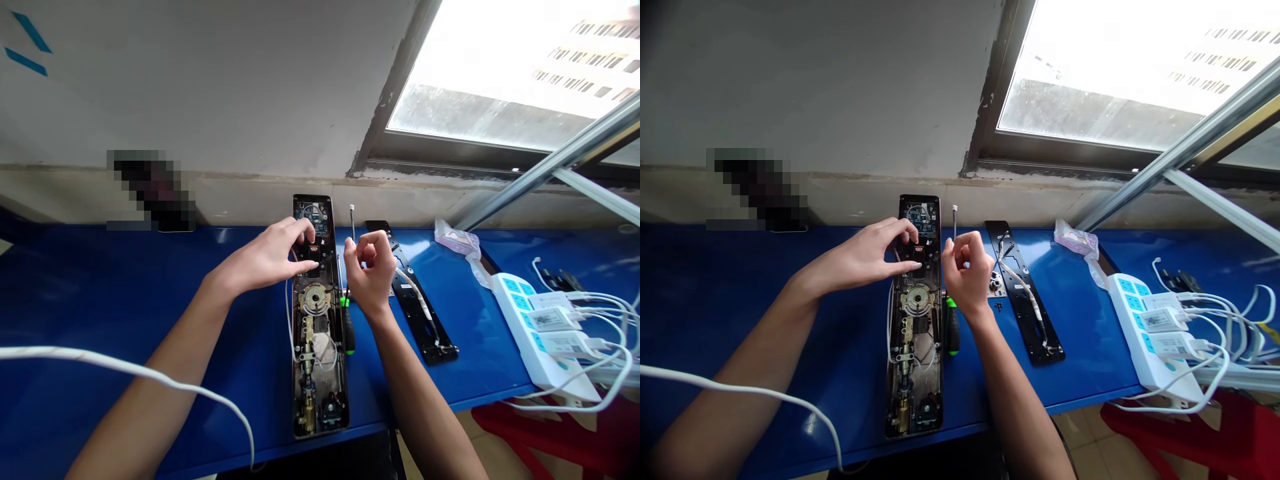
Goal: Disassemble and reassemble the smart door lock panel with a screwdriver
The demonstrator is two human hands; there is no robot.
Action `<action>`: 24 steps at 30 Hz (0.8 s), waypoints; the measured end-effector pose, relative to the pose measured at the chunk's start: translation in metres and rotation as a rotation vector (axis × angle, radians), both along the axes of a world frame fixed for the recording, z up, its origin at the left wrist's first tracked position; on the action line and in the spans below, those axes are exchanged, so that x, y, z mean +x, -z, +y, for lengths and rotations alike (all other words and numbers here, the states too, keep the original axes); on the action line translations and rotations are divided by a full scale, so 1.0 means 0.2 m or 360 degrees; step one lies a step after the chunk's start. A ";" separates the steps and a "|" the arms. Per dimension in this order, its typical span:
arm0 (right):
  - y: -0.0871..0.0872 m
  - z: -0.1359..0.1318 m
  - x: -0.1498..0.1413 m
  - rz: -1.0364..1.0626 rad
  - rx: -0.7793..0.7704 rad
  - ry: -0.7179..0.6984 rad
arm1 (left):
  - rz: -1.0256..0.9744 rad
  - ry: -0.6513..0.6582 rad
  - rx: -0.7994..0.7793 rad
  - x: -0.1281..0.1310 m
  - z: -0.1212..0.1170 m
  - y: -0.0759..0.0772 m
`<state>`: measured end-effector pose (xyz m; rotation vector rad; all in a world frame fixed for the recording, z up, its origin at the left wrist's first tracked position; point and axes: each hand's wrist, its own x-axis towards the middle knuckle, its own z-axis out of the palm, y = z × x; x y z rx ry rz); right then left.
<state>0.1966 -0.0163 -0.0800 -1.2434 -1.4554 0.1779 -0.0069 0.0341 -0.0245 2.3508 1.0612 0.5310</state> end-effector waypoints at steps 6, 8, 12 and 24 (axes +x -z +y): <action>-0.01 0.04 0.07 -0.0125 -0.0383 -0.0118 | 0.0028 -0.0023 0.0036 0.00 0.00 -0.02; -0.03 0.04 0.11 -0.0191 -0.0517 -0.0177 | 0.0033 -0.0030 0.0045 0.00 -0.01 -0.02; -0.08 -0.01 0.19 -0.0445 -0.0858 -0.0479 | 0.0037 -0.0040 0.0067 0.00 -0.01 -0.04; -0.16 -0.07 0.27 -0.0710 -0.1282 -0.0832 | 0.0093 -0.0056 0.0048 0.01 -0.04 -0.07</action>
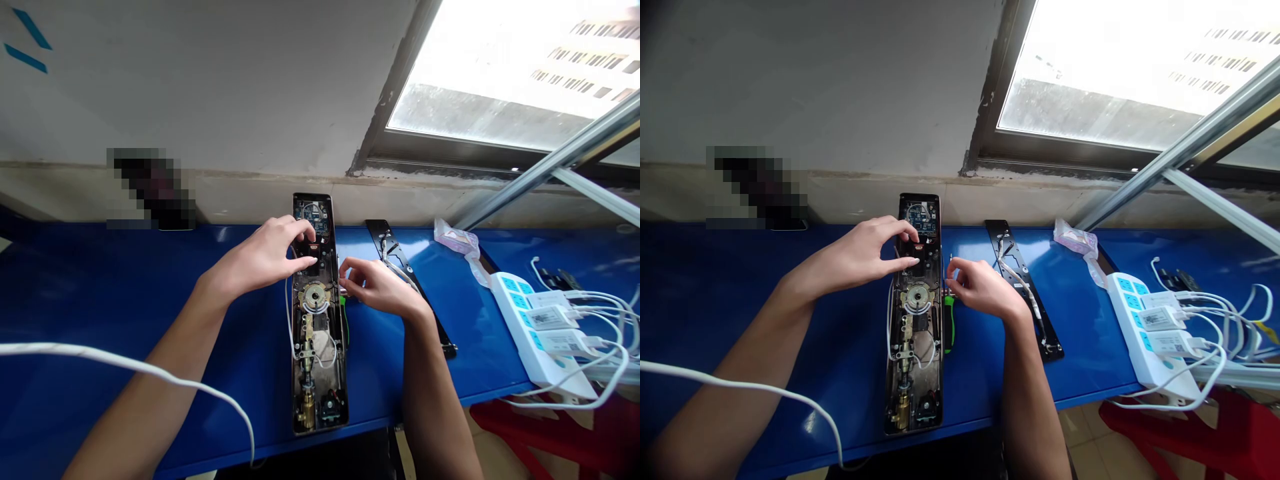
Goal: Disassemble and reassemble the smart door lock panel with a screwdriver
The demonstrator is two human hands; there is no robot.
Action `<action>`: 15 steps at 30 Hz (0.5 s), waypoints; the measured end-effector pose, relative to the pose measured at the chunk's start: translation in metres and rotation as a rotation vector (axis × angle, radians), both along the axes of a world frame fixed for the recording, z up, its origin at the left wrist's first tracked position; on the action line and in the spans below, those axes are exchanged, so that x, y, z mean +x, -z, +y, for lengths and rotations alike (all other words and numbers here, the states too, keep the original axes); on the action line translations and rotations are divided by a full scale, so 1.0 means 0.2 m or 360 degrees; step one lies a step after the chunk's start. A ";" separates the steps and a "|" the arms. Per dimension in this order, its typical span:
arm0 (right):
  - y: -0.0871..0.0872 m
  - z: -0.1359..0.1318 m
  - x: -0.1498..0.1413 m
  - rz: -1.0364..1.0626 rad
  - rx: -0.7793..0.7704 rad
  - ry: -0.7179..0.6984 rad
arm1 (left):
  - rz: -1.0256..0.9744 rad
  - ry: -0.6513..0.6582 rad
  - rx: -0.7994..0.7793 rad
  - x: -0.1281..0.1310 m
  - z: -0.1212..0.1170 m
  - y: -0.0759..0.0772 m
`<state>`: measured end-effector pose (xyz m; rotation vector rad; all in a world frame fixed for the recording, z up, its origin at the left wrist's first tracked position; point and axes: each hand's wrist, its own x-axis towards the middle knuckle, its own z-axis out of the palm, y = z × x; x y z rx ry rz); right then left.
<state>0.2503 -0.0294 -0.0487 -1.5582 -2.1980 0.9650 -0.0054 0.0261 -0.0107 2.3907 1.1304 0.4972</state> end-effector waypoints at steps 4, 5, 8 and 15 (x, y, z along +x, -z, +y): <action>-0.02 -0.02 0.04 -0.0003 -0.0101 -0.0036 | 0.0002 0.0008 -0.0039 0.01 -0.01 -0.01; -0.01 -0.02 0.04 -0.0006 -0.0124 -0.0040 | 0.0006 0.0011 -0.0046 0.01 -0.01 -0.01; 0.03 -0.01 0.01 -0.0013 -0.0176 -0.0005 | 0.0042 -0.0001 -0.0036 0.01 -0.01 0.00; 0.08 0.00 -0.06 0.0040 -0.0242 0.0073 | 0.0068 0.0002 0.0032 0.00 -0.01 0.01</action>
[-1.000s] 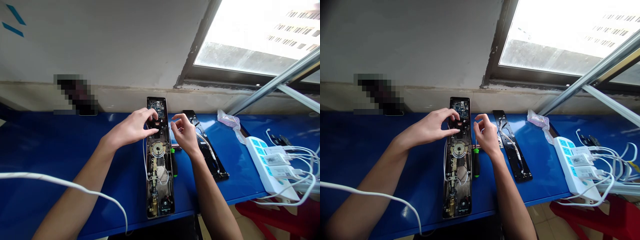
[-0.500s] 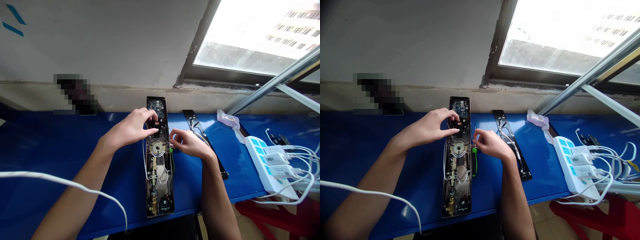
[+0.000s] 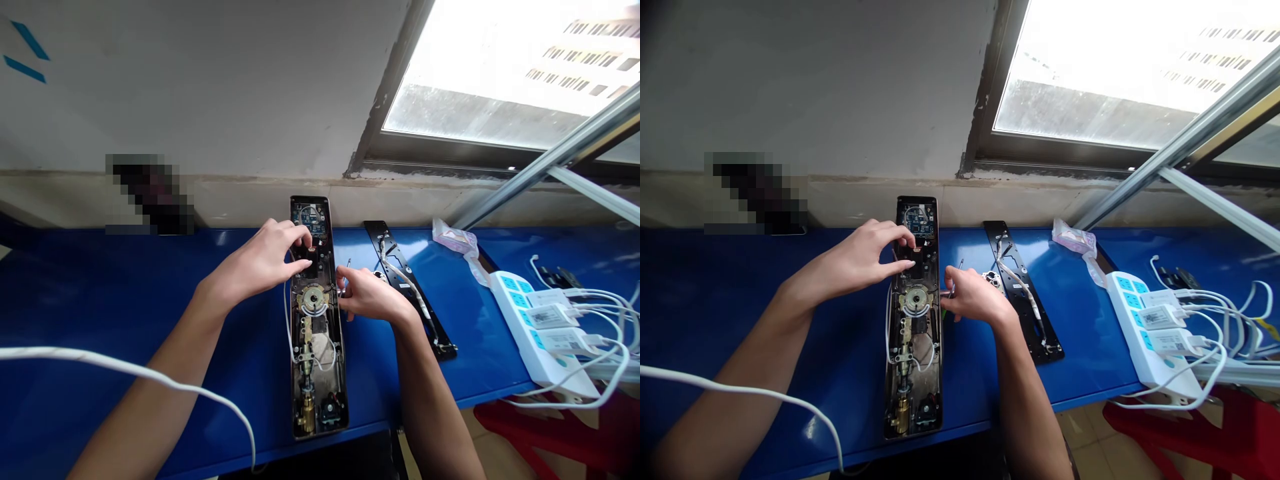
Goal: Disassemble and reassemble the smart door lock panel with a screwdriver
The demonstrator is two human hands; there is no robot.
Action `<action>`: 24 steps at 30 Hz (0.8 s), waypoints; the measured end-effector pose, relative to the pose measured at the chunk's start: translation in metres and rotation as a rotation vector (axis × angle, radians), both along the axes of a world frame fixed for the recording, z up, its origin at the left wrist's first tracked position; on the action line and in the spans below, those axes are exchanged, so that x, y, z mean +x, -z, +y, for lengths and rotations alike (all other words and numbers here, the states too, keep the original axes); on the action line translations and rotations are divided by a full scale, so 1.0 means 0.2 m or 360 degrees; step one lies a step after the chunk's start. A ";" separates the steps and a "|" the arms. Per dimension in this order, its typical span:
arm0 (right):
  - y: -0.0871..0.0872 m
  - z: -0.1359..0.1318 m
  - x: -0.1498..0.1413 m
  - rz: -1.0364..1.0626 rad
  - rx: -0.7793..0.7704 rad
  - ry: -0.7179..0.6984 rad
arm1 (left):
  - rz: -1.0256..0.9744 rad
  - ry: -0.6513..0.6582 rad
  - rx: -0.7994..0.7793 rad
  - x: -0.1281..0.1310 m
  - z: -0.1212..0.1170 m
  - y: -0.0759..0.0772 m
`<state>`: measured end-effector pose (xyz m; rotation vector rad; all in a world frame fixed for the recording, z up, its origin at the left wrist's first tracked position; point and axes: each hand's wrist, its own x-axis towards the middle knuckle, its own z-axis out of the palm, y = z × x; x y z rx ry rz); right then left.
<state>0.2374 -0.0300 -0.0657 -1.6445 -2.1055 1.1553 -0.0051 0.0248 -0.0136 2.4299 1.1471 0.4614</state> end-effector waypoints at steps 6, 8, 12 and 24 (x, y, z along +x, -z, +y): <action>-0.02 0.00 0.04 0.0073 0.0068 0.0069 | -0.0007 0.0022 0.0028 0.01 -0.02 -0.02; -0.03 0.00 0.05 0.0091 0.0164 0.0116 | -0.0015 0.0062 0.0017 0.02 -0.03 -0.02; -0.04 0.02 0.05 0.0059 0.0397 0.0165 | -0.0032 0.0112 0.0006 0.02 -0.03 -0.01; -0.01 0.02 0.03 -0.0005 0.0355 -0.0088 | -0.0014 0.0133 -0.0062 0.03 -0.04 -0.02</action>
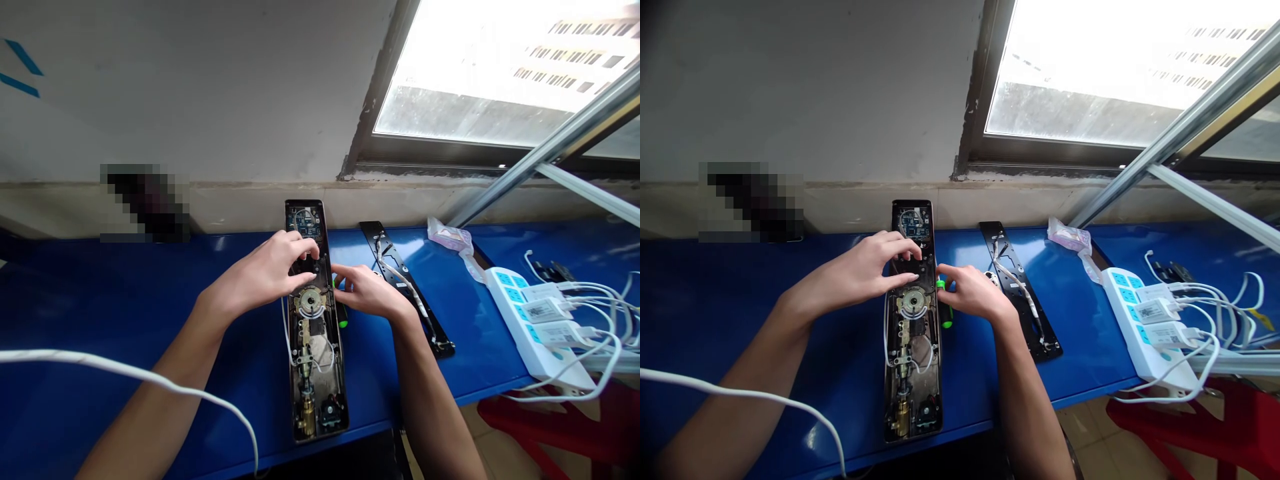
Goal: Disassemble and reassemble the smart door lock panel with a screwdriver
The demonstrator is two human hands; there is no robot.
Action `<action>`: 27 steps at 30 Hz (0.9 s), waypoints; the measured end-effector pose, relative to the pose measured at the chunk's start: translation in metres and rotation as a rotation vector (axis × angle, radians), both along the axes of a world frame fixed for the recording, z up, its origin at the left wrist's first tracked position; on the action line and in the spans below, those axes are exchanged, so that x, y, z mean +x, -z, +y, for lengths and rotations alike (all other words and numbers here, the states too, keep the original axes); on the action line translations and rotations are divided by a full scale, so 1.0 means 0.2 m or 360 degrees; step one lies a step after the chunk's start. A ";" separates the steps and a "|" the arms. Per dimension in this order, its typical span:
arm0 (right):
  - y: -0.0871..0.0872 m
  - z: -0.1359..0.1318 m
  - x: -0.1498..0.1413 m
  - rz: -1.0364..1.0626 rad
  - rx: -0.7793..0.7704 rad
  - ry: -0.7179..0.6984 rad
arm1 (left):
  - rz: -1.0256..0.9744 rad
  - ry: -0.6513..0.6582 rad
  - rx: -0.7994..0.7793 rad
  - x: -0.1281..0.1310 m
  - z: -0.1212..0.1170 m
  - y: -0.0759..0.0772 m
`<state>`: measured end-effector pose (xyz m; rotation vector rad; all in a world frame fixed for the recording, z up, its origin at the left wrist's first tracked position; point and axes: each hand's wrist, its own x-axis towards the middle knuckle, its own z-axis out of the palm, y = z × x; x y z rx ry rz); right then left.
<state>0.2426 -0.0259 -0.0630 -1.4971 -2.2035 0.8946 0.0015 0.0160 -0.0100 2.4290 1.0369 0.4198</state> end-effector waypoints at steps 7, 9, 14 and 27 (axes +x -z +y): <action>0.02 0.01 0.00 0.0011 -0.0001 0.0023 | 0.0000 0.0041 -0.0059 -0.01 0.00 -0.01; 0.02 0.01 0.01 0.0029 0.0002 0.0097 | -0.0003 0.0038 -0.0050 -0.02 0.00 -0.01; 0.00 0.00 0.06 0.0120 -0.0078 0.0183 | -0.0028 0.0009 -0.0041 -0.04 0.01 -0.02; -0.30 -0.01 0.11 0.0342 0.0155 0.0297 | -0.0024 -0.0022 -0.0043 -0.06 0.03 -0.05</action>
